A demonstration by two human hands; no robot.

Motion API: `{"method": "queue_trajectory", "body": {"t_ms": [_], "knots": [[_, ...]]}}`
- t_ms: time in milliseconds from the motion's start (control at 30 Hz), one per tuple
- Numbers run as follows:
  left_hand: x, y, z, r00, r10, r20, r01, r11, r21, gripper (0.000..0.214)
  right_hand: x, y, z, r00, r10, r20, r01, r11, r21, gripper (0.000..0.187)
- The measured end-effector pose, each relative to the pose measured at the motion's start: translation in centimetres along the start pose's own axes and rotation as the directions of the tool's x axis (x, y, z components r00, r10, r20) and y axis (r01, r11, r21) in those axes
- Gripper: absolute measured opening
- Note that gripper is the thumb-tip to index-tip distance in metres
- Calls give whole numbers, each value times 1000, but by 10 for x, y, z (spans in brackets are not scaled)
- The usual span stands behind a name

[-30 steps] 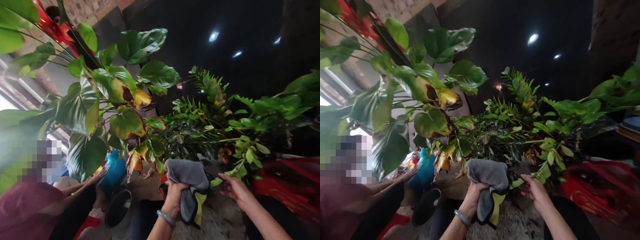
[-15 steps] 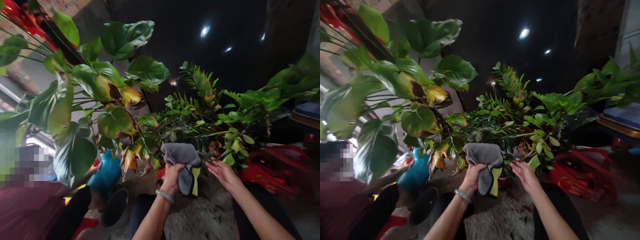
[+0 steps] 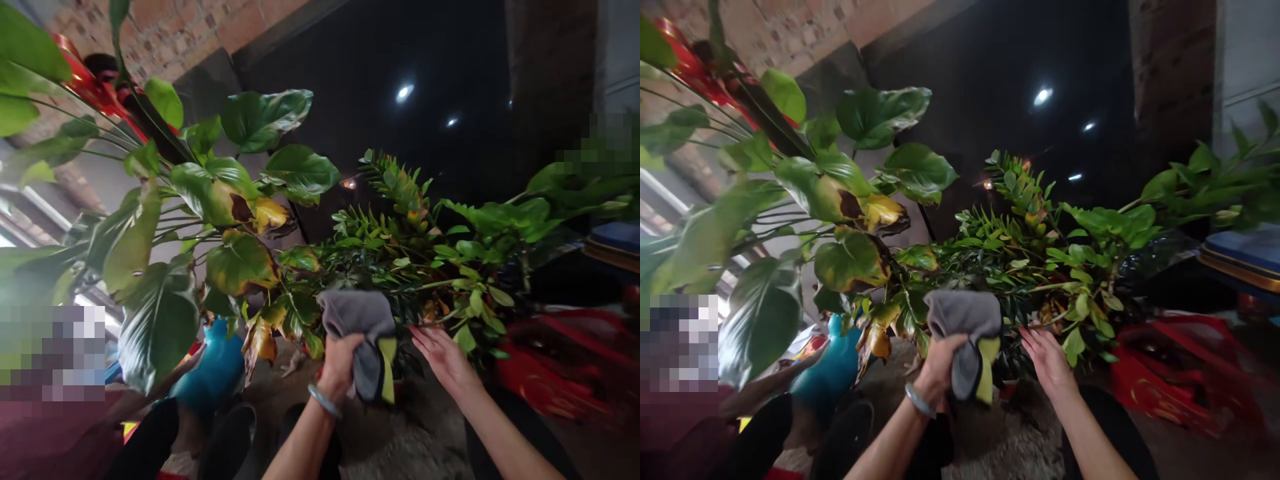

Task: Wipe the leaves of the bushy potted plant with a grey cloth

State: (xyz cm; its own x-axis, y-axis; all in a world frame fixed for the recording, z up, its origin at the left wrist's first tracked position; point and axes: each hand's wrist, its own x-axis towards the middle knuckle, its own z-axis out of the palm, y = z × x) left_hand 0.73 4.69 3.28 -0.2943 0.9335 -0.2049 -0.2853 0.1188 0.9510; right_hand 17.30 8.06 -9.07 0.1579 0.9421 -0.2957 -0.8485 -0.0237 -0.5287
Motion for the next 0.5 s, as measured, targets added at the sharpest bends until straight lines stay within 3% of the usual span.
{"method": "queue_trajectory", "body": {"t_ms": [67, 133, 233, 333, 400, 500], "knots": [[-15, -12, -6, 989, -124, 85, 119, 991, 63, 38, 1, 2, -3, 1000, -19, 14, 19, 1000, -16, 23], [-22, -3, -6, 985, -122, 122, 113, 990, 79, 41, 2, 4, -5, 999, -31, 28, 31, 999, -24, 22], [-12, 35, 8, 993, 103, 59, -104, 994, 26, 47, 5, 4, -8, 1000, -15, 26, 16, 1000, -20, 21], [10, 61, 26, 945, 324, -46, -328, 938, -116, 50, 6, 5, -8, 1000, 6, 29, -5, 1000, -18, 22], [21, 54, 32, 934, 350, -77, -358, 921, -156, 48, 7, 5, -8, 1000, 13, 27, -12, 1000, -13, 21], [18, 12, 23, 974, 222, -40, -225, 969, -105, 44, 6, 4, -7, 999, 30, 16, -30, 1000, 1, 19]]}}
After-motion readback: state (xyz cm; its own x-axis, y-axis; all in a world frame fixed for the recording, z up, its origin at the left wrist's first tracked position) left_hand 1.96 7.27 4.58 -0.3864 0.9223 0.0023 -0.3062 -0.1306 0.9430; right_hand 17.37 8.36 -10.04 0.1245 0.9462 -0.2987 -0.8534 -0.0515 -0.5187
